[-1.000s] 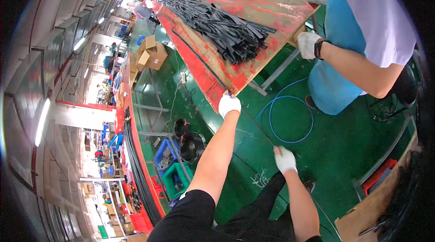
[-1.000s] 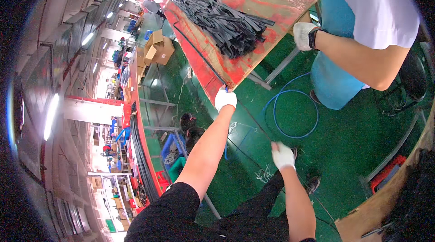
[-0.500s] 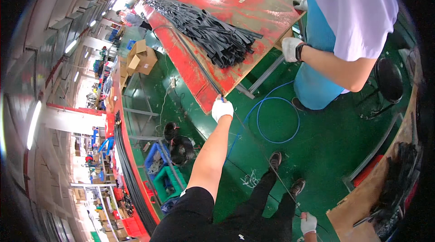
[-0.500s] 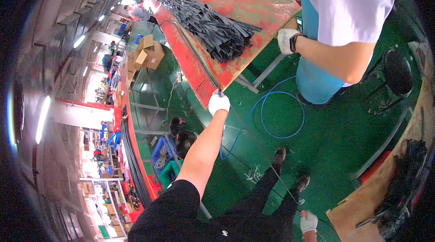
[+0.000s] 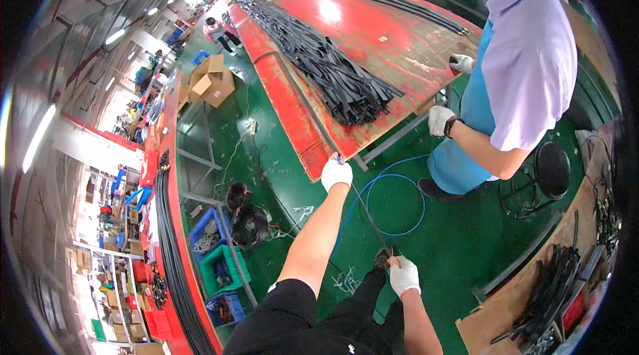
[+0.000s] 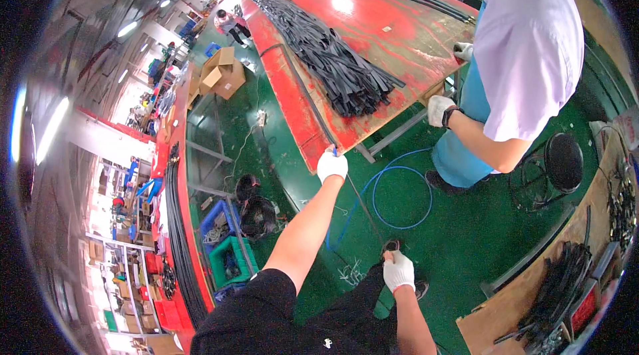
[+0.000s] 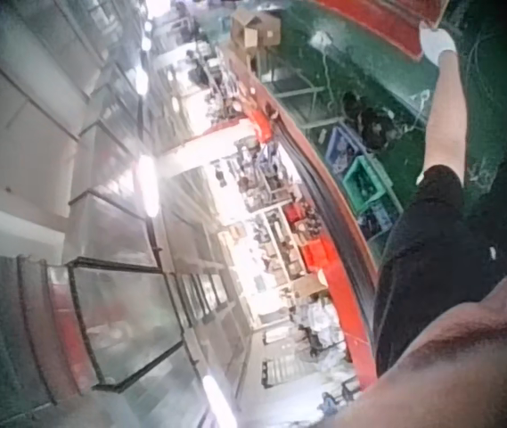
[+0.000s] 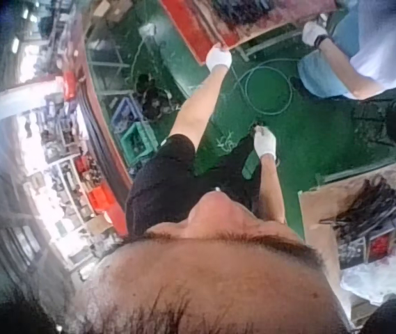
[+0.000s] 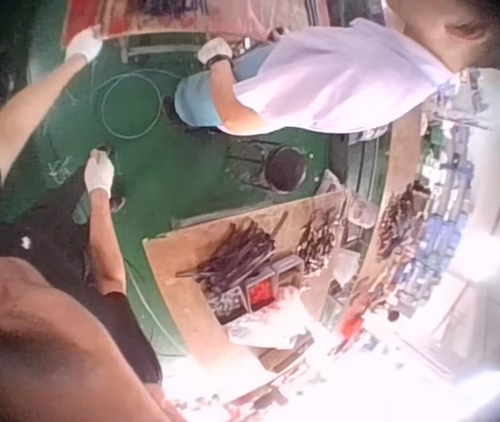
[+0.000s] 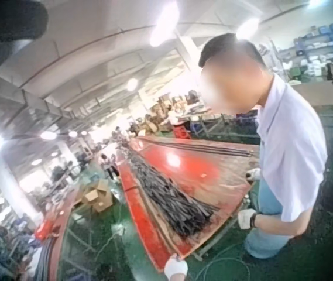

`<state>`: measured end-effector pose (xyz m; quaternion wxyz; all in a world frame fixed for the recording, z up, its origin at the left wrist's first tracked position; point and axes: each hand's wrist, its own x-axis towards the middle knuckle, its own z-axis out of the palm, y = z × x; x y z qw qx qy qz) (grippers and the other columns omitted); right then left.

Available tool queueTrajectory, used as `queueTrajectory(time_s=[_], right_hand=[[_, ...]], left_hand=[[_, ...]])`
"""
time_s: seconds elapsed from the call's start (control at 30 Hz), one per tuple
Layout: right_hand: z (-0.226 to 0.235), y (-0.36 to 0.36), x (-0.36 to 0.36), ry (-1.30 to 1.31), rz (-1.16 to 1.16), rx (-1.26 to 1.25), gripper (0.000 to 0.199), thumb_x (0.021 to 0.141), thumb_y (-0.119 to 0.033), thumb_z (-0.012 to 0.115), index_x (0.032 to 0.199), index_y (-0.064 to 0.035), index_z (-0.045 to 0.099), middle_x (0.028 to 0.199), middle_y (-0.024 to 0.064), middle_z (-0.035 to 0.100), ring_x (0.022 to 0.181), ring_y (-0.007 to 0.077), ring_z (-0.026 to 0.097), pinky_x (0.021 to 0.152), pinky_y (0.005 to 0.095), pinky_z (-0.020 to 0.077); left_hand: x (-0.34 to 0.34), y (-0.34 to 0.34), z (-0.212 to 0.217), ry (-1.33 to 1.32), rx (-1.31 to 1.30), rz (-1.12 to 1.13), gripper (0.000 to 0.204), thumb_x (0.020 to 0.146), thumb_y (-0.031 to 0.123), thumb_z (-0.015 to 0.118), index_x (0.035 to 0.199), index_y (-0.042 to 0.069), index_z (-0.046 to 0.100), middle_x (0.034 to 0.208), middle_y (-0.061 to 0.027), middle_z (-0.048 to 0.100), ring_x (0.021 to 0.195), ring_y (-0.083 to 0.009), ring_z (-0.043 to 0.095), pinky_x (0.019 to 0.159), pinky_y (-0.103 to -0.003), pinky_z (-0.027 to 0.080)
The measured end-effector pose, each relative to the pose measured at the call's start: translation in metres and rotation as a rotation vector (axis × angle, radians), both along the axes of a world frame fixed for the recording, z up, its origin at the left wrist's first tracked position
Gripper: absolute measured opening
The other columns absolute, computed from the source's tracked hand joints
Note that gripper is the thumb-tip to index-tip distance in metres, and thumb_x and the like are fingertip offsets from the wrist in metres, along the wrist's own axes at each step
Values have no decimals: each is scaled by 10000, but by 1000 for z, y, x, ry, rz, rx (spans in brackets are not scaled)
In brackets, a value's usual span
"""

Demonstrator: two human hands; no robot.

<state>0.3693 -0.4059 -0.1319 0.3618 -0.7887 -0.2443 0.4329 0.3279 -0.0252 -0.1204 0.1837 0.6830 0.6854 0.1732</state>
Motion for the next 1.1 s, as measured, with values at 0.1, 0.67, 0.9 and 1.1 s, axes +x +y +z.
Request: queueTrajectory(time_s=[0.1, 0.67, 0.9, 1.1], right_hand=[[6, 10, 3, 8, 27, 19, 376, 1054, -332, 558, 979, -29, 767, 887, 225, 750, 900, 396, 737, 814, 473, 551], [44, -41, 3, 319, 145, 125, 430, 1071, -402, 574, 1124, -14, 752, 897, 130, 753, 742, 216, 682, 715, 371, 536], [11, -356, -41, 227, -36, -206, 363, 1037, -323, 642, 1157, -1, 756, 1032, 200, 788, 923, 326, 724, 877, 432, 568], [17, -364, -31, 242, -19, -143, 264, 1054, -202, 626, 1098, 31, 741, 926, 170, 772, 830, 202, 669, 787, 408, 563]], left_hand=[[5, 9, 11, 23, 84, -30, 446, 972, 262, 537, 1361, 122, 705, 1187, -220, 757, 1111, -408, 725, 986, -486, 565], [-2, -1, 54, -77, 10, 150, 491, 946, 211, 599, 1427, 120, 644, 1157, -246, 758, 1098, -426, 729, 977, -501, 567], [-26, -2, 35, -49, 33, 188, 482, 960, 228, 585, 1428, 132, 649, 1104, -235, 769, 1035, -413, 746, 927, -506, 581], [-52, -12, 37, -22, 33, 180, 513, 940, 219, 606, 1447, 142, 632, 1150, -222, 765, 1072, -400, 739, 951, -492, 576]])
